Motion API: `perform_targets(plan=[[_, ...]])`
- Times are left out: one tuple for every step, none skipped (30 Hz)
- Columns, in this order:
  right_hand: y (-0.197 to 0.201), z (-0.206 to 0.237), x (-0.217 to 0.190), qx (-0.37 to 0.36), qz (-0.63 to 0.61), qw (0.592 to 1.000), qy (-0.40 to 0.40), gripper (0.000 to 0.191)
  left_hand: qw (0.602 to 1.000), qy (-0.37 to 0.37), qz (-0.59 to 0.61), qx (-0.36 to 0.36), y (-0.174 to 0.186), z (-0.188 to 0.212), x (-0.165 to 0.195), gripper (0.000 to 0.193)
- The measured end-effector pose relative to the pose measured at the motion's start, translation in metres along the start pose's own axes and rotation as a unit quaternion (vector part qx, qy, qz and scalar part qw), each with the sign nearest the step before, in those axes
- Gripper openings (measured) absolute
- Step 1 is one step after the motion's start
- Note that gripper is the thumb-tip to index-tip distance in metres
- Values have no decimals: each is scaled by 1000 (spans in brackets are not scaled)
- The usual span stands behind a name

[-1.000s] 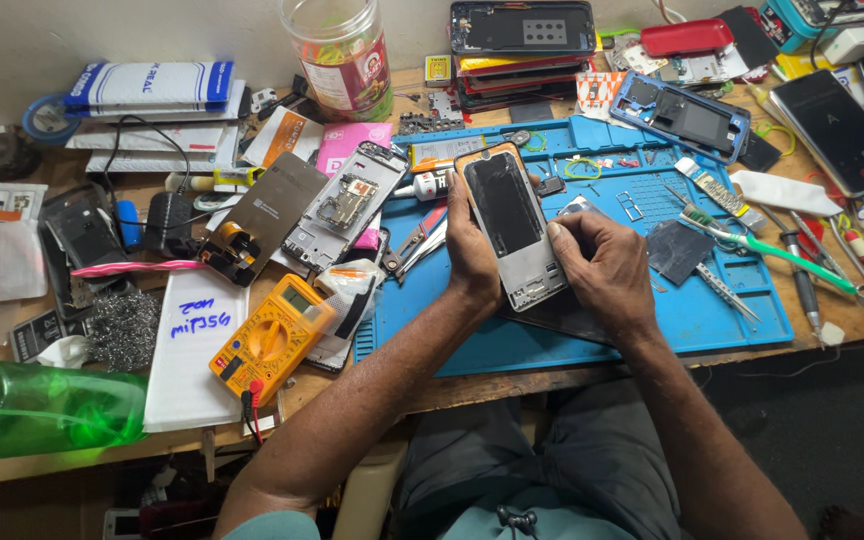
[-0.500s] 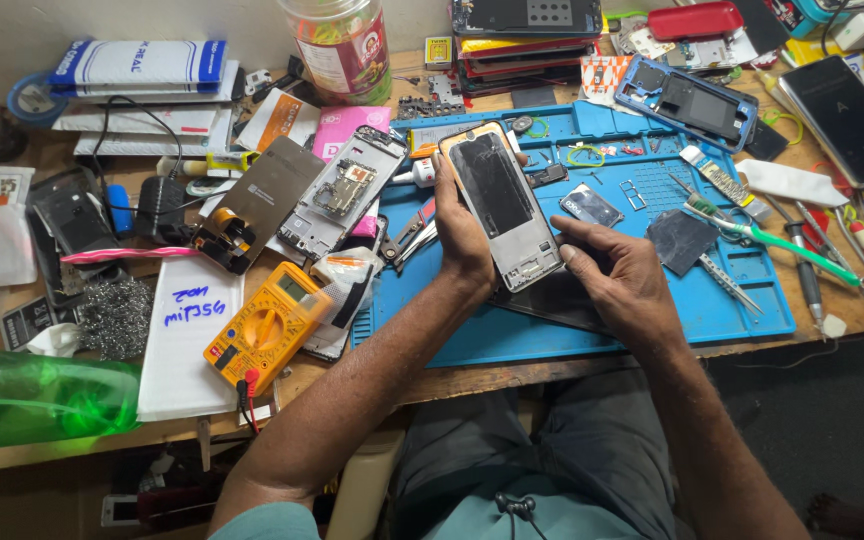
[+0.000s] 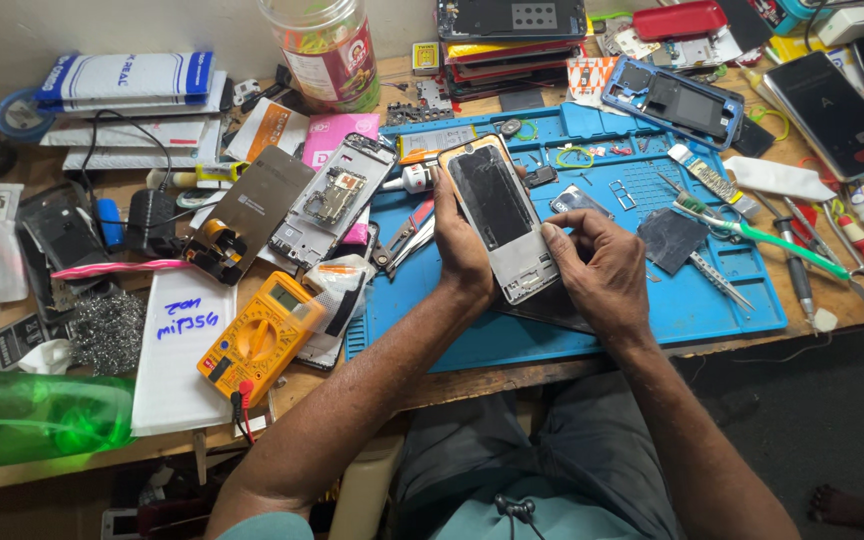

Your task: The person disassembles a smartphone, removes the screen assembly, and cleans the internal frame using a metal spudger and a spray bottle. They scrape adhesive residue from the frame and wipe it with a cloth.

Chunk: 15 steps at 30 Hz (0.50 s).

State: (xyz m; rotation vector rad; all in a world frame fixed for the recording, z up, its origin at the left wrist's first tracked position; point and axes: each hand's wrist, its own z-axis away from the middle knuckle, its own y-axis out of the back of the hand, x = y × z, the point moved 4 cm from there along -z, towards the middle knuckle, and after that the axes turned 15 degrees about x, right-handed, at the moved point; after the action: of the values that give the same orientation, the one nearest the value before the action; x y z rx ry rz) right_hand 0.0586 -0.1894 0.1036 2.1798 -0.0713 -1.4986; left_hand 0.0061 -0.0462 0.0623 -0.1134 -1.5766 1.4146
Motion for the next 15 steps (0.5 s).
perform_targets(plan=[[0,0,0,-6,-12,1000,-2,19,1000,-4,0,-5,-1,0,1,83],[0,1,1,-13,-24,1000,-3,20,1000,-1,6,-10,-2,0,2,84],[1,2,1,-21,-36,999,-4,22,1000,1,13,-13,-3,0,3,84],[2,2,1,-31,-44,999,10,24,1000,4,21,-16,-3,-1,4,84],[3,3,0,-40,-51,998,24,28,1000,4,22,8,-1,-2,5,80],[3,3,-1,-49,-59,996,38,32,999,5,23,31,0,-4,5,76],[3,3,-1,-48,-57,996,39,32,998,7,25,54,2,-5,5,73],[3,3,-1,-48,-55,997,40,32,999,0,18,41,2,-4,5,75],[2,2,-2,-46,-53,997,41,32,1000,-7,11,28,1,-4,4,77],[2,1,-2,-36,-43,998,31,30,1000,-13,3,13,1,-3,3,79],[0,0,-2,-26,-34,999,22,27,1000,-7,9,12,1,-2,1,79],[-1,-2,-3,-16,-25,999,14,25,1000,-2,15,9,1,0,-1,79],[-3,-3,-4,-8,-6,1000,8,23,1000,3,21,6,1,1,-3,79],[-4,-5,-5,0,14,1000,1,22,1000,2,19,0,1,2,-5,79],[-5,-6,-5,8,34,999,-6,21,1000,2,17,-6,0,3,-6,79]])
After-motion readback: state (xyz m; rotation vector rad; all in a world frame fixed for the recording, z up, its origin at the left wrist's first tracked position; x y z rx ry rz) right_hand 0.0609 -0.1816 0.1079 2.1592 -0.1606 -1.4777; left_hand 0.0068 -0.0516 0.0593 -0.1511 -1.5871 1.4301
